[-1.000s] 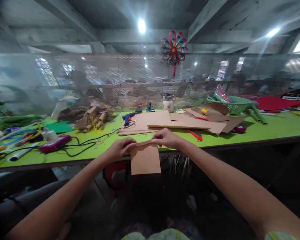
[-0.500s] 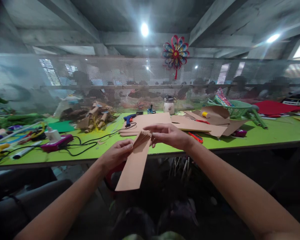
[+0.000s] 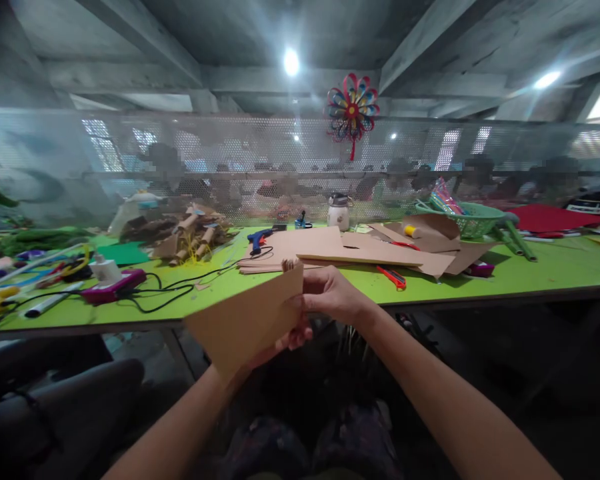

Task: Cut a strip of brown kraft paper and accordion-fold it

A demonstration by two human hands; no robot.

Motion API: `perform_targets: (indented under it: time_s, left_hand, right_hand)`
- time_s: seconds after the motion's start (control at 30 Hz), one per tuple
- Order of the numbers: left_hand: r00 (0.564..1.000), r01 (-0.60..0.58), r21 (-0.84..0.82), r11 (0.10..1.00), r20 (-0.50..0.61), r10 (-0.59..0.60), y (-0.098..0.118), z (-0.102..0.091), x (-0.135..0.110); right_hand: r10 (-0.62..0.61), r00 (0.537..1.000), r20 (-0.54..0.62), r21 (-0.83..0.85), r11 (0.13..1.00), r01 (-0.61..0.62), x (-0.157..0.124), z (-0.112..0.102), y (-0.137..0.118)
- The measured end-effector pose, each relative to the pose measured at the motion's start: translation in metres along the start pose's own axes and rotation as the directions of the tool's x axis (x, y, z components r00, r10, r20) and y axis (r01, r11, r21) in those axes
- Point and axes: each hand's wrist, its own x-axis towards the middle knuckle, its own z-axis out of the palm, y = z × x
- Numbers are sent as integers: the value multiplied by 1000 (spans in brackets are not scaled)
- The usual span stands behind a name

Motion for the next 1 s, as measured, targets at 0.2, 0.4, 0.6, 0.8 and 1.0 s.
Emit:
perform_targets:
  time_s: [0.2, 0.4, 0.6, 0.8, 1.0]
  left_hand:
    - [983, 103, -362, 927, -106, -151, 11, -61, 11]
    - [994, -18, 27, 999, -112, 21, 32, -81, 30]
    - [991, -29, 503, 864, -101, 92, 26, -65, 32]
    - [986, -98, 701, 707, -28, 164, 11, -67, 45]
    - [996, -87, 680, 728, 36, 85, -16, -71, 62]
  right_hand:
    - [110, 979, -169, -299, 941, -157, 12, -28, 6]
    - [103, 988, -111, -649, 746, -150, 35, -40, 22]
    - [52, 997, -57, -750, 657, -77, 44, -39, 31]
    - [116, 993, 29, -782, 621, -50, 55, -54, 37]
    - [184, 980, 78, -847, 531, -32, 61, -70, 56]
